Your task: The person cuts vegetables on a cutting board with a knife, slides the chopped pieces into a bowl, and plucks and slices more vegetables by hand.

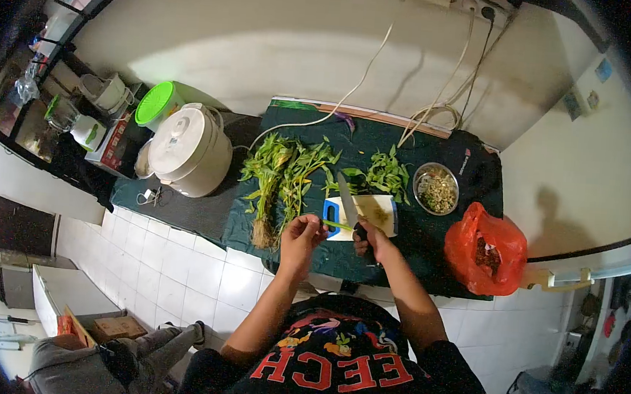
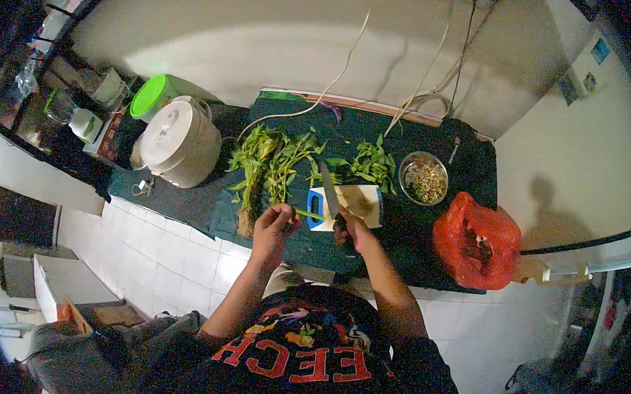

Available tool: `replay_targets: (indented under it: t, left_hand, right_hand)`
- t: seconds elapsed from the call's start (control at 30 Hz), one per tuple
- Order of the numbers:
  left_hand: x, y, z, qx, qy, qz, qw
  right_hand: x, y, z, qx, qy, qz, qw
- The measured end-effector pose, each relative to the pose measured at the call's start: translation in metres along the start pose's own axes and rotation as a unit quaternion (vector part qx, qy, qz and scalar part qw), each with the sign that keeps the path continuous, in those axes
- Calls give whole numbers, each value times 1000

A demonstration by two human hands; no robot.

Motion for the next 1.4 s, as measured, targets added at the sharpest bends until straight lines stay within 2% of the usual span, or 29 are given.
replay_targets:
  t: [0.07,0.13,0.23,0.3,0.4,0.47,0.53,0.6,0.67,0.87,0.97,1.1,1.17,1.23,1.27,1.33,1.4]
  left_hand:
    - [0,-5,2,-1,-1,4,1000]
    - [4,-10,5,-4,-8,-11,1000]
    - [7,-15,8,0,-15,-11,1000]
    - [14,-18,16,-5,-16,-18,1000]
    - [21,-21,27,-9,-18,-18,1000]
    - [21,-15,29,-6,-21,-9,1000]
    - [17,-5,31,6,-26,-18,999]
    - [19,9,31,22,-24,9,999]
    - [19,29,31,38,-24,41,998]
    - [8,87,10,146,54,115,981]
    - [-7,114,-7,109,64,159,979]
    - [-24,136,-26,135,67,213,965]
    - [-18,130,-30,118,78,194,971]
    - [-18,128,-41,108,61,169,978]
    - [-18,127,-46,97,43,150,983]
    - [-21,126,-55,83,45,145,985]
    - [-27,130,-67,103,54,166,979]
  right_hand:
    - [16,-4,-8,25,15,40,999]
    - [19,-1,-7,42,25,37,998]
    - [15,-5,-7,23,25,36,999]
    - [7,-9,-1,-53,3,47,997]
    - [-22,-10,15,-67,-7,96,993]
    - [-44,-8,21,-85,-20,82,993]
    - [-93,19,57,-149,-175,4,973]
    - [-122,34,72,-176,-205,-3,963]
    - [-146,46,86,-265,-268,-59,924]
    - [-179,59,112,-326,-340,-65,880]
    - [-195,63,118,-326,-351,-85,874]
    - [-205,70,123,-319,-402,-115,850]
    - [-215,82,128,-324,-423,-109,839]
    - [-226,96,127,-258,-396,-71,878]
    - [-229,100,124,-259,-396,-67,879]
    - [-237,113,118,-159,-429,45,888]
    - [-239,118,114,-208,-423,52,880]
Point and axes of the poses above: each hand's wrist, its own x-axis towards the middle knuckle, its own y-axis out of the palm, z = x × y, the point moved 6 cm from there along x, towards the middle knuckle, and after that the axes turned 8 degrees about -y, right-handed, at the moved point
